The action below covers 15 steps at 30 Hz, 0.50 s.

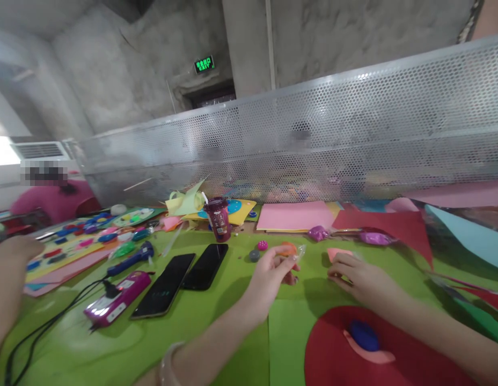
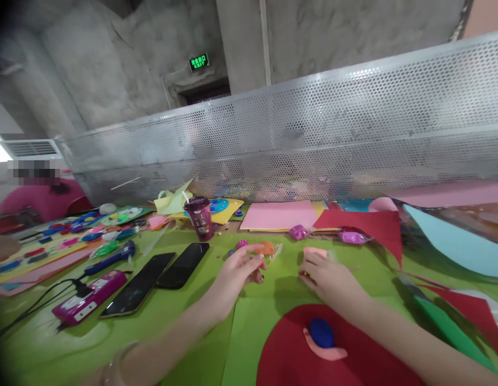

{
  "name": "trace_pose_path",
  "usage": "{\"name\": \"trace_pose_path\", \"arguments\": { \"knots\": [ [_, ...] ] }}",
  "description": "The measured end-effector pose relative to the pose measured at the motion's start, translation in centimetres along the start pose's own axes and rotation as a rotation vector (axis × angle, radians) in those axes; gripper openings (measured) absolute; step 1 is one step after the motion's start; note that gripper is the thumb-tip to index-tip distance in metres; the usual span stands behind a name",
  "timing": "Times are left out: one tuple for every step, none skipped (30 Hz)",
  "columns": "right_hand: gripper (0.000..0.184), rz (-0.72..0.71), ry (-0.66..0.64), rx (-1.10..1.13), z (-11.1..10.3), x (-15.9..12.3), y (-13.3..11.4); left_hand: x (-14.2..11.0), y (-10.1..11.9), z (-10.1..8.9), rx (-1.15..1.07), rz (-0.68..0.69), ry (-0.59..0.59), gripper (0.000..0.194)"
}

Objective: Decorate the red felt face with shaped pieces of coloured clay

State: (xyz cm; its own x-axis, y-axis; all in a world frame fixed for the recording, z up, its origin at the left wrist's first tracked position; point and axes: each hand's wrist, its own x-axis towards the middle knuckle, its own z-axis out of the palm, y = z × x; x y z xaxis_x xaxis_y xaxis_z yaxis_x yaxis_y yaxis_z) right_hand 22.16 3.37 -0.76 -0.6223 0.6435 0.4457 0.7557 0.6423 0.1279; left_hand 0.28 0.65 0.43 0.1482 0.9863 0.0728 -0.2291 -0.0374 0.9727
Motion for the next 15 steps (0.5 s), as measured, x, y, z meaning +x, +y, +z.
{"name": "trace_pose_path", "arguments": {
  "knots": [
    [0.022, -0.003, -0.014, -0.015, 0.3, -0.1, 0.1, 0.2, -0.2, -0.1, -0.017, -0.009, 0.004, 0.036],
    [0.023, -0.009, -0.025, -0.028, 0.6, -0.2, 0.1, 0.4, -0.3, -0.2, -0.037, -0.015, 0.003, 0.036],
    [0.024, -0.017, -0.035, -0.041, 0.8, -0.3, 0.1, 0.7, -0.4, -0.2, -0.060, -0.017, -0.013, 0.037],
    [0.024, -0.026, -0.042, -0.056, 1.0, -0.4, 0.1, 1.0, -0.5, -0.2, -0.086, -0.017, -0.049, 0.037],
    [0.023, -0.035, -0.049, -0.074, 1.2, -0.5, 0.1, 1.3, -0.6, -0.1, -0.105, -0.015, -0.098, 0.038],
    [0.021, -0.044, -0.055, -0.095, 1.4, -0.5, 0.1, 1.7, -0.7, 0.1, -0.112, -0.014, -0.150, 0.038],
    [0.020, -0.050, -0.060, -0.119, 1.5, -0.6, 0.0, 2.1, -0.8, 0.3, -0.109, -0.018, -0.199, 0.038],
    [0.019, -0.053, -0.064, -0.142, 1.7, -0.6, 0.0, 2.5, -0.9, 0.4, -0.090, -0.029, -0.234, 0.038],
    [0.019, -0.056, -0.068, -0.163, 1.8, -0.7, 0.0, 2.8, -1.0, 0.5, -0.061, -0.047, -0.259, 0.037],
    [0.019, -0.058, -0.071, -0.179, 1.9, -0.7, 0.0, 3.0, -1.1, 0.5, -0.026, -0.070, -0.272, 0.037],
    [0.018, -0.060, -0.074, -0.191, 1.9, -0.7, 0.1, 3.0, -1.2, 0.3, 0.016, -0.097, -0.278, 0.036],
    [0.018, -0.065, -0.077, -0.197, 2.0, -0.8, 0.1, 3.0, -1.1, 0.0, 0.062, -0.119, -0.274, 0.034],
    [0.018, -0.071, -0.079, -0.197, 1.9, -0.8, 0.2, 2.8, -1.0, -0.4, 0.114, -0.133, -0.258, 0.032],
    [0.018, -0.076, -0.078, -0.193, 1.9, -0.9, 0.2, 2.5, -0.8, -0.8, 0.169, -0.133, -0.226, 0.030],
    [0.018, -0.079, -0.073, -0.185, 1.8, -0.9, 0.3, 2.3, -0.4, -1.4, 0.223, -0.128, -0.188, 0.028]
  ]
}}
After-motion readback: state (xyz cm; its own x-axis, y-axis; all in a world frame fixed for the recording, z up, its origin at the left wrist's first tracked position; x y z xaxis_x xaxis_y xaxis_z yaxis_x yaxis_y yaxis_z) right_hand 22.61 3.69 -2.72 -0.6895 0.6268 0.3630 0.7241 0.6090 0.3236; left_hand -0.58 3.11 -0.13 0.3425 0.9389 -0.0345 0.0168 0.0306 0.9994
